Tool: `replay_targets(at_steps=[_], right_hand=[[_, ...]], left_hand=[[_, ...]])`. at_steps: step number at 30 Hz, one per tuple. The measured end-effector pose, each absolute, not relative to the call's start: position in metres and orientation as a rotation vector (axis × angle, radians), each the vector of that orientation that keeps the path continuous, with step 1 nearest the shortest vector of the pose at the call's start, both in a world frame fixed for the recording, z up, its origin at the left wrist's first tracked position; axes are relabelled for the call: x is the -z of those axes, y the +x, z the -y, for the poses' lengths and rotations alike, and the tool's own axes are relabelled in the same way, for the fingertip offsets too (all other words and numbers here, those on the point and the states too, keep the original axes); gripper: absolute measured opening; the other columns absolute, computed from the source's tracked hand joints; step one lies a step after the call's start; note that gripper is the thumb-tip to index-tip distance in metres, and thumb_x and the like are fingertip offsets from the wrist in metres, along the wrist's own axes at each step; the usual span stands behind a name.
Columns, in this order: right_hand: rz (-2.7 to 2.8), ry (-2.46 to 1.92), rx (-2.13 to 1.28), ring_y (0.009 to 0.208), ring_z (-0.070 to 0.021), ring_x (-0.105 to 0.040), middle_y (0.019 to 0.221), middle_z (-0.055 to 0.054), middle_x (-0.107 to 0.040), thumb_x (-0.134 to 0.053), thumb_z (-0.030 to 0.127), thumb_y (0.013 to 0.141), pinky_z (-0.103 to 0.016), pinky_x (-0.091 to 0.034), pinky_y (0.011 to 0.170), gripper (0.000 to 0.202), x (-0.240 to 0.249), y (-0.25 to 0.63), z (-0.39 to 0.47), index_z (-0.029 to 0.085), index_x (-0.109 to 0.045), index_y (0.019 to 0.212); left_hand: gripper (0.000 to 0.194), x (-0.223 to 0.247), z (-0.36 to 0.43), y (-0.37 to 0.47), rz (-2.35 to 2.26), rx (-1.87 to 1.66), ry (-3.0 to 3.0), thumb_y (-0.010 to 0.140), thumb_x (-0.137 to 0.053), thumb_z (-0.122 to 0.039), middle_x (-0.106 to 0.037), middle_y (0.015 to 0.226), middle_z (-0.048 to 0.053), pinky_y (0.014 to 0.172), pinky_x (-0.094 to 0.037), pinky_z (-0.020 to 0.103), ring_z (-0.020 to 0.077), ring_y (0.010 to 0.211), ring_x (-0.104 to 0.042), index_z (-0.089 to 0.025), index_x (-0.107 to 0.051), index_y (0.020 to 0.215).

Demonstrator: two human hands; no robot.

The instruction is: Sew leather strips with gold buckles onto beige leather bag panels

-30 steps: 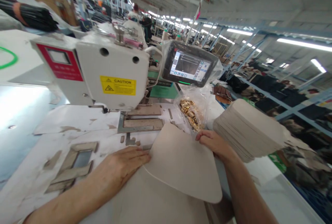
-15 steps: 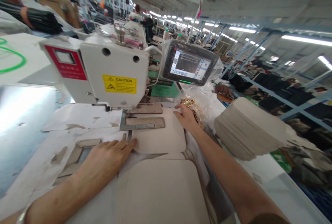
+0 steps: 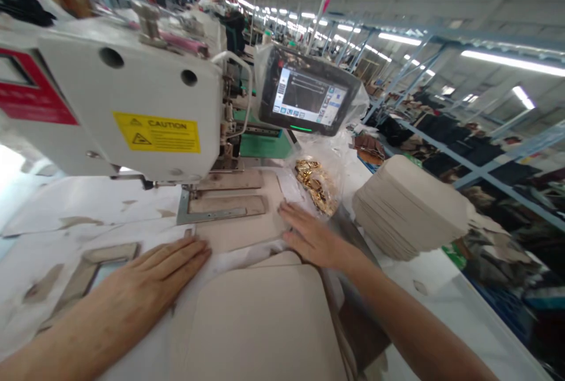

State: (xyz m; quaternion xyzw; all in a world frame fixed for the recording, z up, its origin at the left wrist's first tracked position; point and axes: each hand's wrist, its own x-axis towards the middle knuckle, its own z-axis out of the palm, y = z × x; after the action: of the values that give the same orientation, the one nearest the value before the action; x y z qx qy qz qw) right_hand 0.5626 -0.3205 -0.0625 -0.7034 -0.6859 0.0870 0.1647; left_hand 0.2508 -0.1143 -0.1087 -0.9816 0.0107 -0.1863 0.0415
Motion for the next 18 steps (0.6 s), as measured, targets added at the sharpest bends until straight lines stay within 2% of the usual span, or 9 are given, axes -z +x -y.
replay_targets(at_steps=[4, 9, 15, 18], right_hand=[[2.046, -2.098, -0.287, 0.153, -0.0282, -0.015, 0.161, -0.021, -0.024, -0.038, 0.044, 0.105, -0.052, -0.021, 0.124, 0.063, 0.071, 0.548, 0.342, 0.004, -0.034, 0.154], [2.069, -2.109, -0.242, 0.153, -0.0284, -0.014, 0.161, -0.022, -0.023, -0.041, 0.044, 0.104, -0.054, -0.022, 0.124, 0.065, 0.075, 0.548, 0.332, 0.002, -0.033, 0.154], [2.127, -2.072, -0.237, 0.153, -0.0308, -0.013, 0.161, -0.024, -0.021, -0.042, 0.043, 0.104, -0.055, -0.023, 0.123, 0.068, 0.072, 0.550, 0.333, -0.003, -0.033, 0.152], [2.132, -2.050, -0.238, 0.153, -0.0314, -0.012, 0.161, -0.025, -0.020, -0.042, 0.044, 0.103, -0.057, -0.024, 0.122, 0.068, 0.074, 0.551, 0.334, -0.002, -0.033, 0.153]], left_hand=[[0.069, 0.112, 0.116, 0.255, -0.055, 0.677, -2.964, 0.083, -0.036, -0.008, -0.064, 0.139, 0.007, 0.091, -0.058, 0.039, 0.0262, 0.117, -0.067, -0.026, -0.046, 0.149], [0.059, 0.099, 0.124, 0.262, -0.031, 0.655, -2.930, 0.088, -0.030, -0.010, -0.068, 0.131, 0.012, 0.095, -0.058, 0.041, 0.0278, 0.117, -0.067, -0.017, -0.054, 0.142], [0.063, 0.091, 0.128, 0.268, -0.116, 0.676, -2.951, 0.089, -0.033, -0.010, -0.065, 0.137, 0.008, 0.098, -0.057, 0.036, 0.0229, 0.126, -0.061, -0.020, -0.041, 0.151], [0.063, 0.085, 0.130, 0.269, -0.135, 0.647, -3.000, 0.090, -0.035, -0.010, -0.063, 0.140, 0.007, 0.101, -0.055, 0.036, 0.0219, 0.128, -0.059, -0.022, -0.041, 0.151]])
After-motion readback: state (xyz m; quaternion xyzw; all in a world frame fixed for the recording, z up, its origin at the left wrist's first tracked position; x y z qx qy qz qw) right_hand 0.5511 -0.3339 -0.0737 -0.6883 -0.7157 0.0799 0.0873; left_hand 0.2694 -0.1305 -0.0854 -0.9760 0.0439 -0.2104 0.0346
